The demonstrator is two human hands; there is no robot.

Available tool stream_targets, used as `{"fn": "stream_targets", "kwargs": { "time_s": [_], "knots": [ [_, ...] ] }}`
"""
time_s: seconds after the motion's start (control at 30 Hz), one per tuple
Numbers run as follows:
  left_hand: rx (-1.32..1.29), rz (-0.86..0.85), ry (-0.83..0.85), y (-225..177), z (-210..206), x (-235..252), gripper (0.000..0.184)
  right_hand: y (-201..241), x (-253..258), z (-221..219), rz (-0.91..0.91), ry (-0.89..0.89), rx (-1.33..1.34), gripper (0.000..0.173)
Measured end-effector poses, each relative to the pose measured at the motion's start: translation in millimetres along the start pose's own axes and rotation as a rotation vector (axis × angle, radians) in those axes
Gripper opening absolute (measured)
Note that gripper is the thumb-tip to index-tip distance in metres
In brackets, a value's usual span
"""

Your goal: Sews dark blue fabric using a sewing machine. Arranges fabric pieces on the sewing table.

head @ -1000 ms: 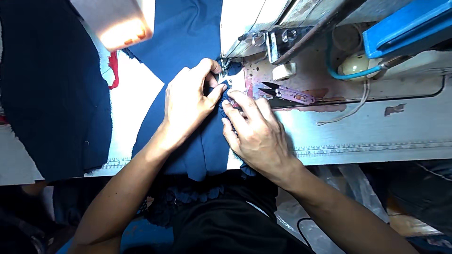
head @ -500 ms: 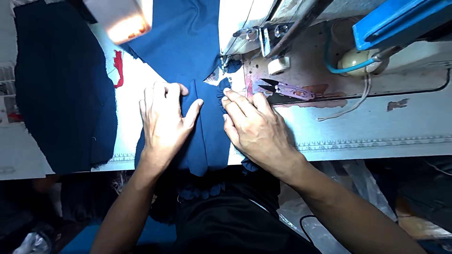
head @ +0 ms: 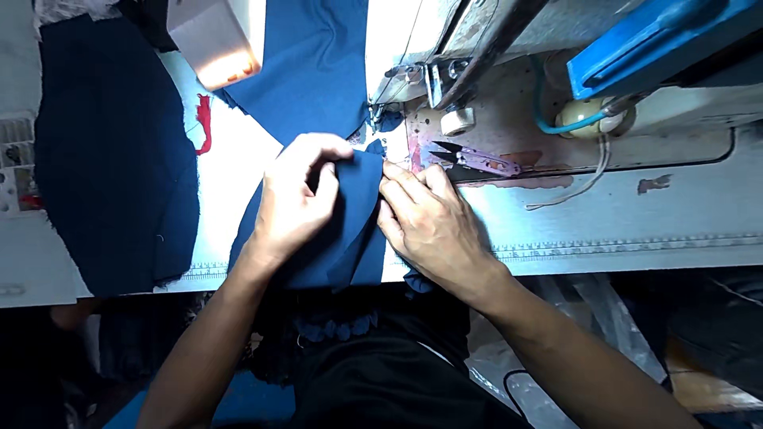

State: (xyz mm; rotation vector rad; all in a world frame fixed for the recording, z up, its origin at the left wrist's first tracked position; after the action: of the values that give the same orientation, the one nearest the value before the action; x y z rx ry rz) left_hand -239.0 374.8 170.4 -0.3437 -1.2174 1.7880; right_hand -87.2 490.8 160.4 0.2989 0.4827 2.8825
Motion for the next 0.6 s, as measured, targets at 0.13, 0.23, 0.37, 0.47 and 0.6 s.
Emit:
{"fn": "stream_targets", "kwargs": {
  "time_s": [0.13, 0.23, 0.37, 0.47, 0.6],
  "knots": [
    [0.415, -0.274, 0.125, 0.6, -13.4, -4.4, 0.023, -0.2, 0.3, -0.2, 0.009, 0.018, 0.003, 0.035],
    [0.515, -0.336, 0.161, 4.6, -17.9, -4.7, 0.027, -1.0, -0.3, -1.2, 0.003, 0.019, 0.011, 0.039],
    [0.585, -0.337, 0.175, 6.2, -20.2, -5.9, 0.029, -2.2, -1.6, -2.3, -0.002, -0.013, 0.060, 0.039],
    [0.624, -0.346, 0.166, 7.0, -22.7, -6.2, 0.029, -5.3, -3.2, -1.4, -0.023, -0.101, 0.130, 0.036],
    [0.640, -0.379, 0.153, 7.0, -24.3, -6.9, 0.030, -6.8, -5.3, -0.3, -0.003, -0.152, 0.132, 0.040]
  ]
}}
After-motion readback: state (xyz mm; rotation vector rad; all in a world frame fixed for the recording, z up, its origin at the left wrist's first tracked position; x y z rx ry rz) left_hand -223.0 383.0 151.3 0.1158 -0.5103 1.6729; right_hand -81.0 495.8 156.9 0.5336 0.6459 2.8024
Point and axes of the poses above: each hand's wrist, its own x-axis towards the middle knuckle, its own z-axis out of the back of the hand, y = z × x, the point moved 4 cm from there along x, towards the middle knuckle, and after that the axes turned 3 degrees about x, right-handed, at the moved point
